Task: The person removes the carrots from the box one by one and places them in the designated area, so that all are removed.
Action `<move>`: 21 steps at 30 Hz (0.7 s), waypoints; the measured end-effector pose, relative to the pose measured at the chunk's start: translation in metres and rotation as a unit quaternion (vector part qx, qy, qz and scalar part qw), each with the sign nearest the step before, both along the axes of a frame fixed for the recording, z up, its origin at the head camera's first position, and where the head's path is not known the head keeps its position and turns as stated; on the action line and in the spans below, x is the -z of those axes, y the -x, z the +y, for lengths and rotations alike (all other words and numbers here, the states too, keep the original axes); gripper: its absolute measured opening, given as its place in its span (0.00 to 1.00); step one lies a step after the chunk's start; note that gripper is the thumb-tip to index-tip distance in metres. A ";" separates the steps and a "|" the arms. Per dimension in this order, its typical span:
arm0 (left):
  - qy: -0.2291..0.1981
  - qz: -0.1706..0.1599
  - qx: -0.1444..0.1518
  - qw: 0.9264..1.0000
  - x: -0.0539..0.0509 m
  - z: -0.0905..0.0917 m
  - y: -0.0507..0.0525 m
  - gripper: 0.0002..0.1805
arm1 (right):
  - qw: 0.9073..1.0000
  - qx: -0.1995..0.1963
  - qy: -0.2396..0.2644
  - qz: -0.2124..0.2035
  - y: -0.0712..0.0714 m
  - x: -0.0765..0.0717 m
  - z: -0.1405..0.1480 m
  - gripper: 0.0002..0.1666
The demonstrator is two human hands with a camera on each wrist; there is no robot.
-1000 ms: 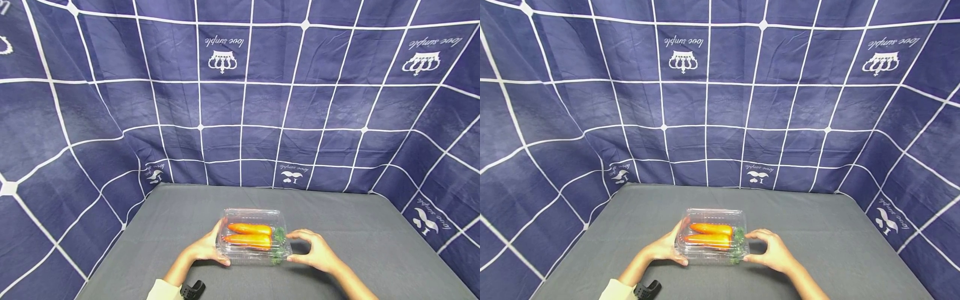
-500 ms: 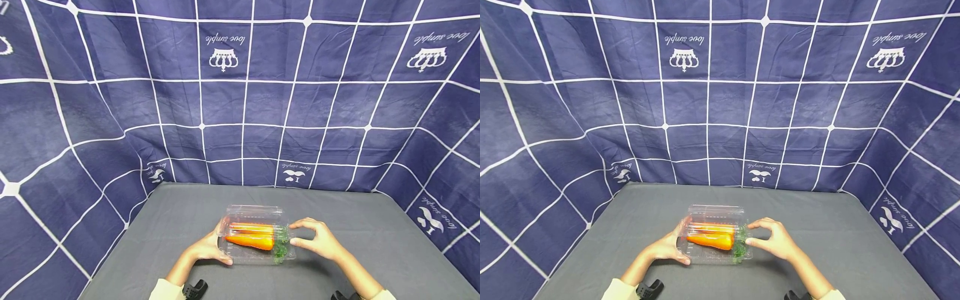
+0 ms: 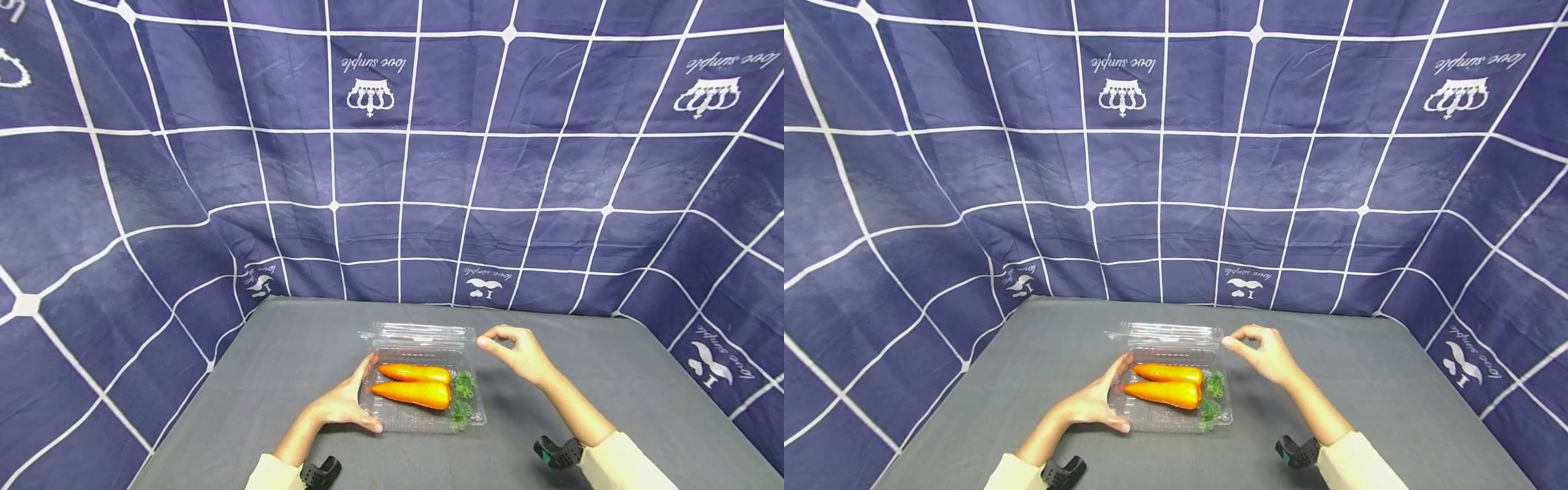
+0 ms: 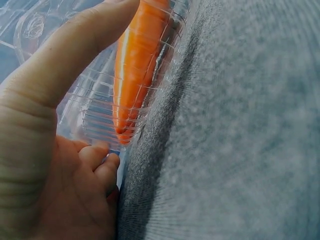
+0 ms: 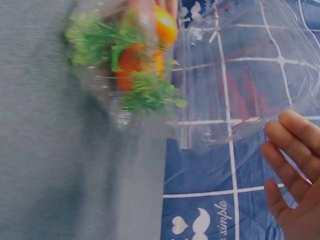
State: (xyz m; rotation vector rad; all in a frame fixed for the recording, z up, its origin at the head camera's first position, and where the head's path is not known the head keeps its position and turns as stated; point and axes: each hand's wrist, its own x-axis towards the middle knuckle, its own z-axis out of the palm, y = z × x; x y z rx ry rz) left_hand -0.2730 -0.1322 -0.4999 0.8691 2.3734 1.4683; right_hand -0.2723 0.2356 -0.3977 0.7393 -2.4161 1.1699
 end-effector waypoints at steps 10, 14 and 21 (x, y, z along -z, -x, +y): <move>-0.002 -0.011 -0.003 1.000 -0.001 0.000 -0.001 0.73 | 0.998 0.011 0.058 -0.037 0.006 -0.036 -0.023 0.13; 0.002 -0.017 -0.005 1.000 -0.001 0.000 -0.001 0.73 | 0.994 0.040 0.077 -0.062 0.024 -0.027 -0.019 0.17; 0.001 -0.014 -0.002 1.000 0.000 0.000 -0.001 0.73 | 0.987 0.086 0.097 -0.095 0.054 -0.014 -0.013 0.23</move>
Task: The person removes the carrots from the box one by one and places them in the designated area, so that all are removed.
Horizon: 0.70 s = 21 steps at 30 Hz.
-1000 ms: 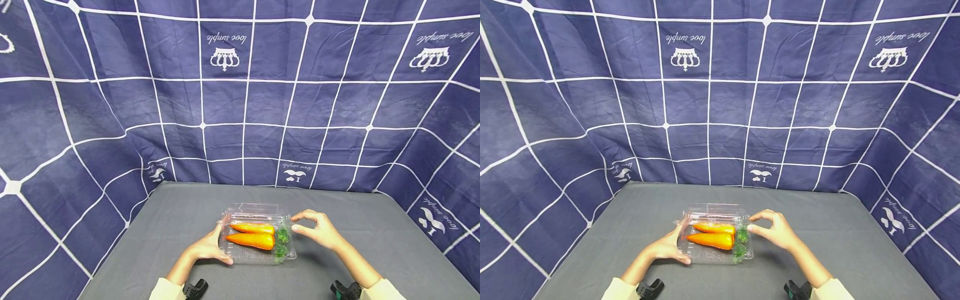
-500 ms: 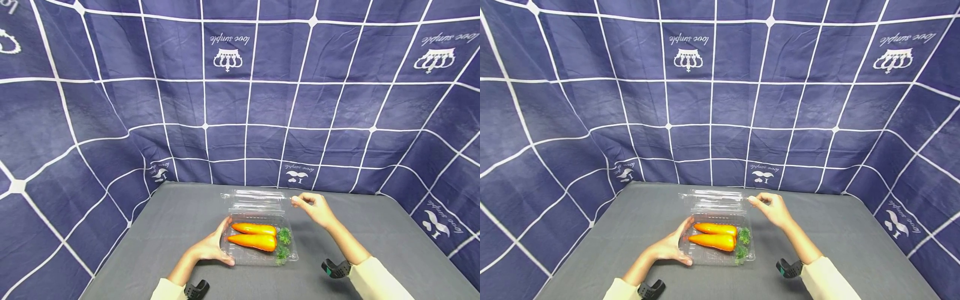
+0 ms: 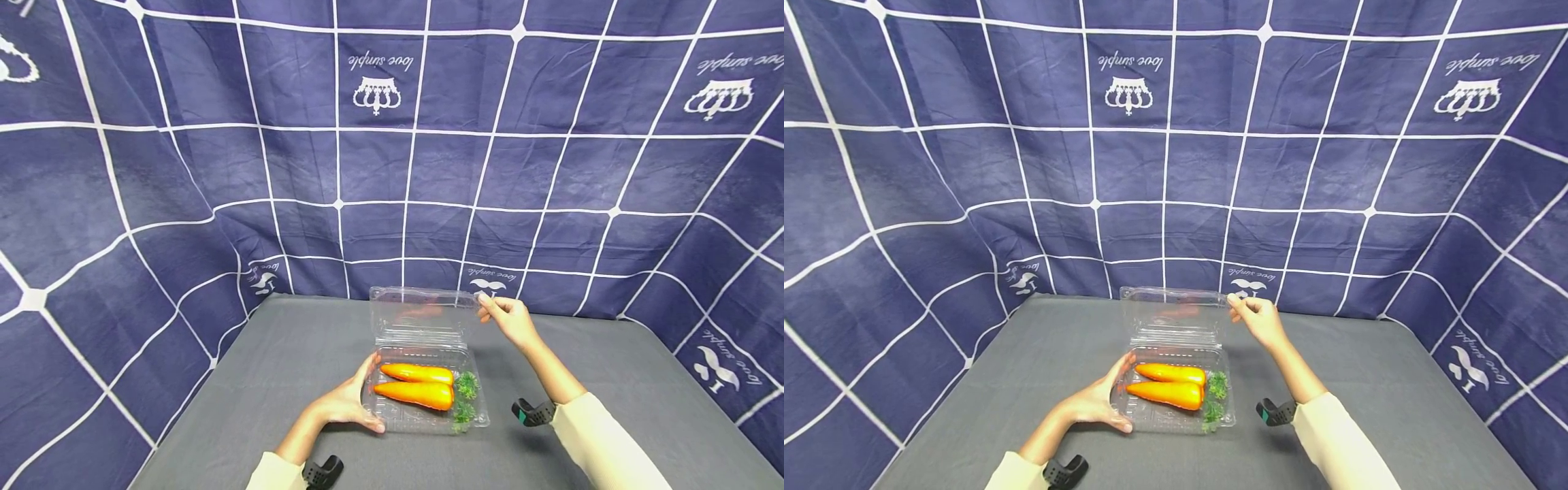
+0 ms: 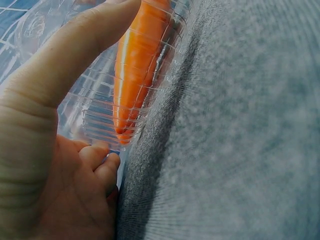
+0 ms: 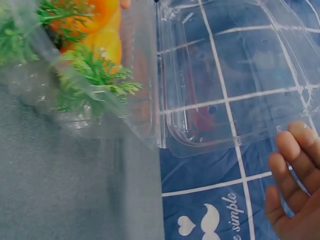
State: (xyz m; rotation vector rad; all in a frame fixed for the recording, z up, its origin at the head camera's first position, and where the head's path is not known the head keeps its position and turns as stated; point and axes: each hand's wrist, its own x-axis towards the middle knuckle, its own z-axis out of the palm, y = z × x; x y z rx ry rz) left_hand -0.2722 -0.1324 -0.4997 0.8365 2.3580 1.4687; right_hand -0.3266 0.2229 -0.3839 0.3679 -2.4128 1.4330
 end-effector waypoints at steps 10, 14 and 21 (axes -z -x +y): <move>0.002 -0.002 -0.001 1.000 -0.001 0.001 0.000 0.73 | 0.998 0.014 0.046 -0.050 0.034 0.008 -0.003 0.28; 0.006 0.004 -0.004 1.000 -0.001 0.002 0.000 0.73 | 0.996 0.025 0.048 -0.072 0.040 0.013 -0.007 0.29; 0.006 0.006 -0.005 1.000 0.000 0.002 -0.001 0.73 | 0.994 0.013 0.051 -0.099 0.042 0.027 -0.012 0.19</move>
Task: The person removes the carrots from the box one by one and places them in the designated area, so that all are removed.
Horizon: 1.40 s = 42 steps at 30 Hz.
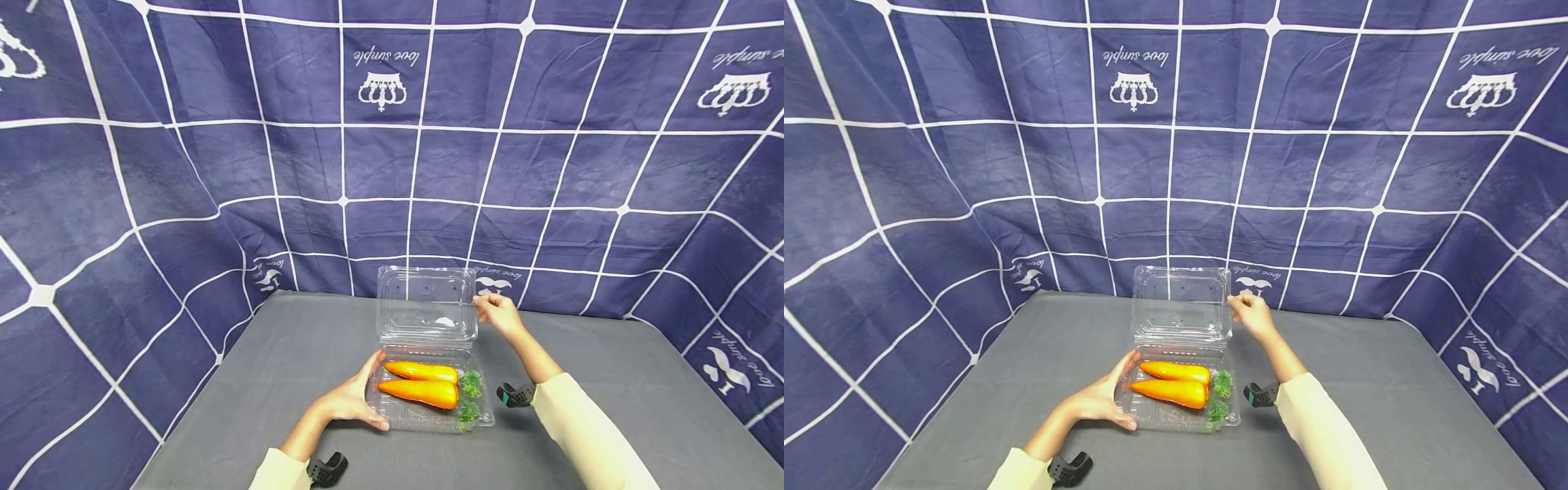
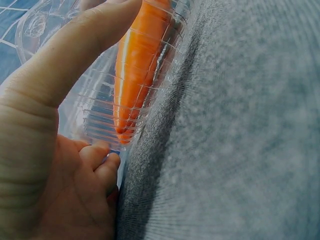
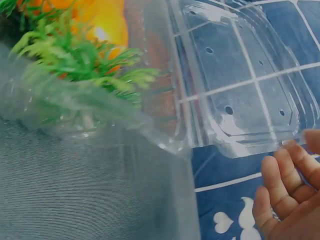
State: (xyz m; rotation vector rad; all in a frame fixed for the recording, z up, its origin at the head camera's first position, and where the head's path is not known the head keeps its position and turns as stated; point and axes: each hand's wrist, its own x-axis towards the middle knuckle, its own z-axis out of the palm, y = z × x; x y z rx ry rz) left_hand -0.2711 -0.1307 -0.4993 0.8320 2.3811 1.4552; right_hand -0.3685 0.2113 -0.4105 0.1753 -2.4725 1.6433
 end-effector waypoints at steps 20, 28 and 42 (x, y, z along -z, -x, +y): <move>-0.013 -0.010 0.002 1.000 0.003 0.001 -0.003 0.72 | 0.995 -0.032 -0.039 -0.082 -0.006 0.039 -0.001 0.17; -0.018 -0.003 0.004 1.000 0.005 0.000 -0.004 0.72 | 0.993 -0.013 -0.040 -0.113 -0.011 0.050 -0.004 0.17; -0.009 -0.001 0.006 1.000 0.002 -0.001 0.000 0.72 | 0.992 0.012 0.000 -0.123 -0.010 0.045 -0.001 0.19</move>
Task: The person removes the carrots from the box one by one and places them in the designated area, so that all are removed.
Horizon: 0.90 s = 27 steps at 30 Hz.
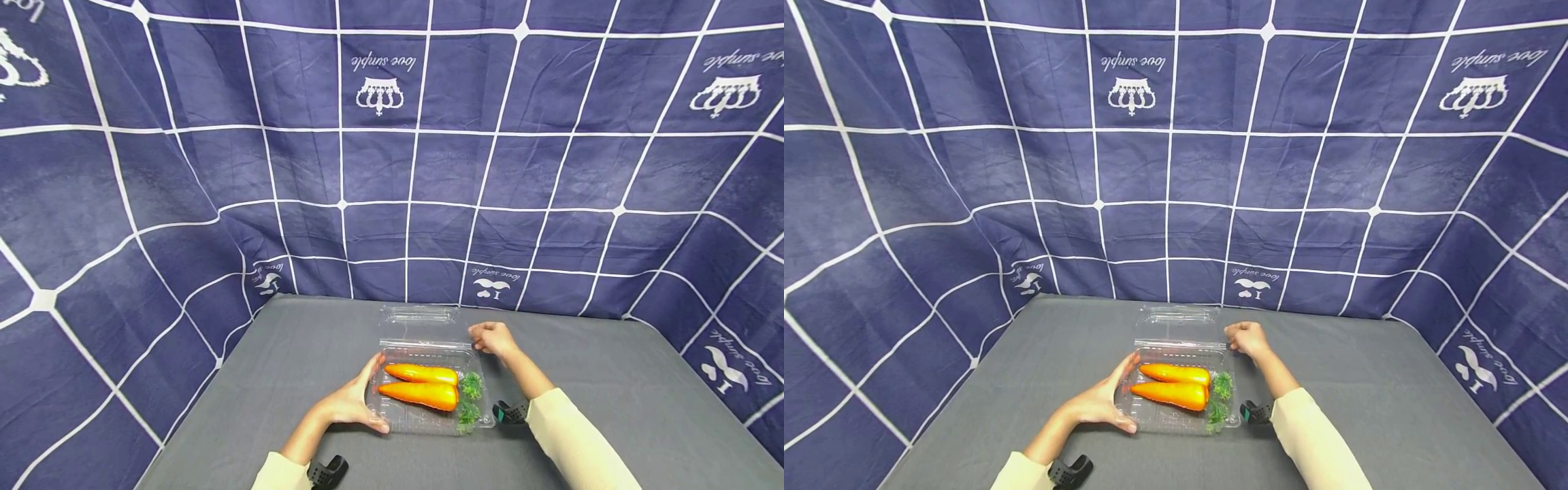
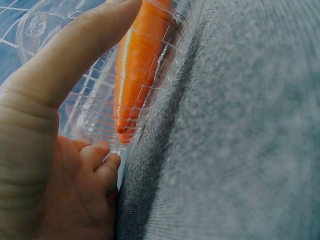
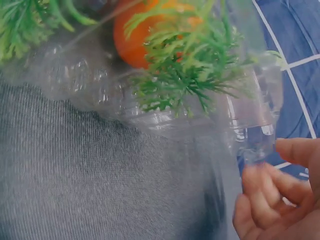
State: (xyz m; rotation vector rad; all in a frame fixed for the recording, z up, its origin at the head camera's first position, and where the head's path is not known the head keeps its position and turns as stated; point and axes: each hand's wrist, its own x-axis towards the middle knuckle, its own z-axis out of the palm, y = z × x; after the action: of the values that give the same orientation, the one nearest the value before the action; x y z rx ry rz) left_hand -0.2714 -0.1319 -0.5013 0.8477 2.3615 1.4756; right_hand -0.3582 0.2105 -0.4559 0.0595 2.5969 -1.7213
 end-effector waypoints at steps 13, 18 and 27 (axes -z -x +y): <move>0.000 -0.002 0.002 1.000 0.000 0.000 0.000 0.72 | 0.997 -0.026 -0.007 0.074 -0.025 -0.030 -0.005 0.21; 0.004 0.000 0.000 1.000 0.000 0.000 0.000 0.72 | 0.994 -0.064 -0.009 0.093 -0.043 -0.031 -0.023 0.17; 0.004 0.001 -0.002 1.000 -0.001 0.000 -0.001 0.72 | 0.965 -0.176 -0.113 0.158 -0.061 -0.019 -0.048 0.11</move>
State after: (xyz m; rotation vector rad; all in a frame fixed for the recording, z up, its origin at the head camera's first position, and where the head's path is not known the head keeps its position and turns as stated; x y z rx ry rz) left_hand -0.2703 -0.1315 -0.5002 0.8435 2.3700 1.4680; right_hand -0.2973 0.1623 -0.4366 -0.6833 2.7820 -1.4043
